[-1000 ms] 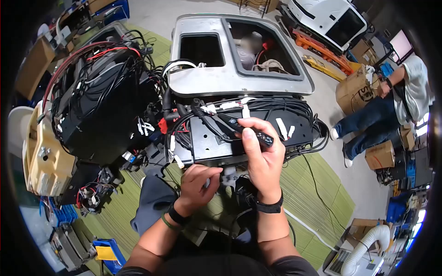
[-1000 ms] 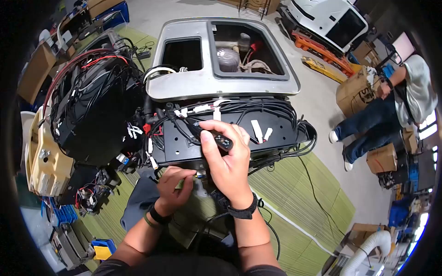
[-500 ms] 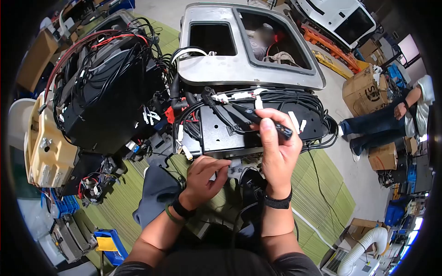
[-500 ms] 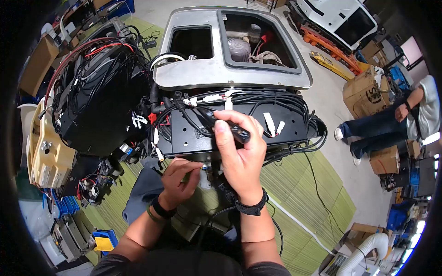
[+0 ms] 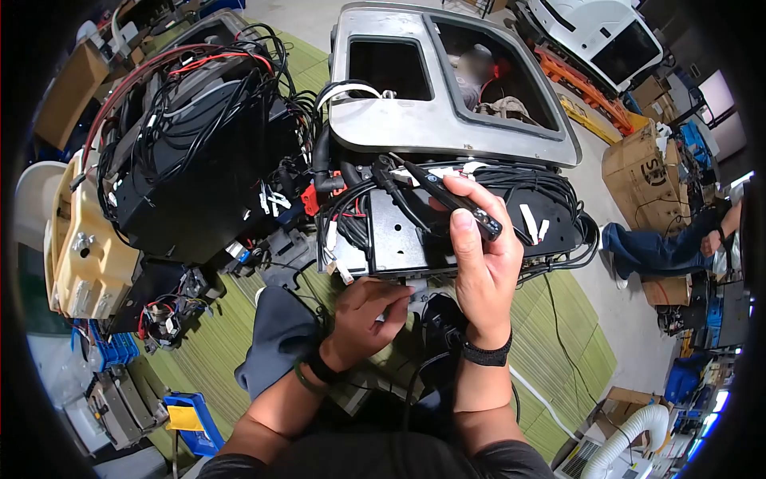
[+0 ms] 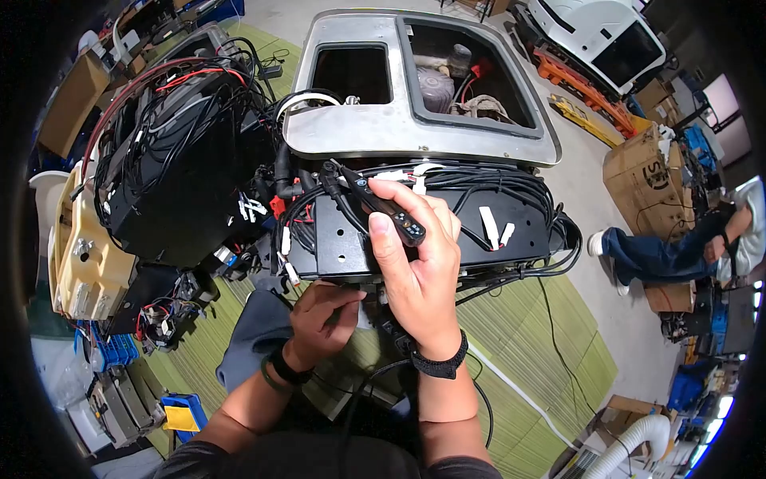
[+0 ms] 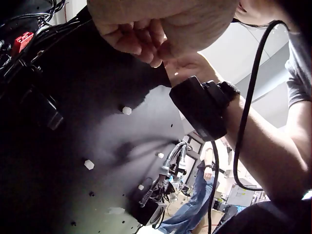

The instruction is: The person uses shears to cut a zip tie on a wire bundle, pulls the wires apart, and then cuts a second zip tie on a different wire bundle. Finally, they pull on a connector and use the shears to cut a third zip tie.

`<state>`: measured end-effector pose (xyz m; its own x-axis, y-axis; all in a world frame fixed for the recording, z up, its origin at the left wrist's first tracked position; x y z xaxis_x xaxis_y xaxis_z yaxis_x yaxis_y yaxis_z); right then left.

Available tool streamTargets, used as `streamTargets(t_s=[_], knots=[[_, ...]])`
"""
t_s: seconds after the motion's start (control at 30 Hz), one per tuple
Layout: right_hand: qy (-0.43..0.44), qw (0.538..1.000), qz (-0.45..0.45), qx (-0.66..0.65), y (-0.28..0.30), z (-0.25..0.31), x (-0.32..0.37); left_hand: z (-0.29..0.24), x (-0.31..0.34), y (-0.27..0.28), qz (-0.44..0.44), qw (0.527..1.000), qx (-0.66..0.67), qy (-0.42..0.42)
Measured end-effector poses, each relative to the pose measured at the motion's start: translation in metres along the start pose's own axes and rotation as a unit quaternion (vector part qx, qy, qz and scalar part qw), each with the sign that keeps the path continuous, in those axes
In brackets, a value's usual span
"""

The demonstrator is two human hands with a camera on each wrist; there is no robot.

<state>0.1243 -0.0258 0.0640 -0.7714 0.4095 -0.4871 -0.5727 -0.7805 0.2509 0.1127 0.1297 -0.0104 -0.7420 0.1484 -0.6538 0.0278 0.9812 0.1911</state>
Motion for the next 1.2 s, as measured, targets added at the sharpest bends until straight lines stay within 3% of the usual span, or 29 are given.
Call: streamTargets(t_s=[0.07,0.83,0.97,1.2], knots=[[0.008,0.999,-0.047,-0.022,0.0,0.002,-0.002,0.002,0.002,0.0,0.004,1.0,-0.004,0.002],[0.003,1.0,-0.017,0.015,-0.005,0.004,-0.002,0.0,0.002,-0.002,0.007,1.0,-0.007,-0.003],[0.061,0.994,-0.008,0.095,-0.004,0.014,-0.005,-0.002,0.002,-0.004,0.016,1.0,-0.012,0.005],[0.077,0.994,-0.01,0.079,-0.003,0.011,-0.004,-0.004,0.003,-0.004,-0.007,1.0,-0.024,-0.017]])
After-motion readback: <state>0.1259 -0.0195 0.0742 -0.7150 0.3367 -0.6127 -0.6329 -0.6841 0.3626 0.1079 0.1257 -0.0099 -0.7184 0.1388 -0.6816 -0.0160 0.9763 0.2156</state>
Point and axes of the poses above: each hand's wrist, its own x-axis away from the middle knuckle, its own y-axis out of the back of the hand, z = x × y, the point moved 8 cm from there along -x, towards the middle knuckle, and after that the axes turned 9 degrees about -z, right-handed, at the moved point
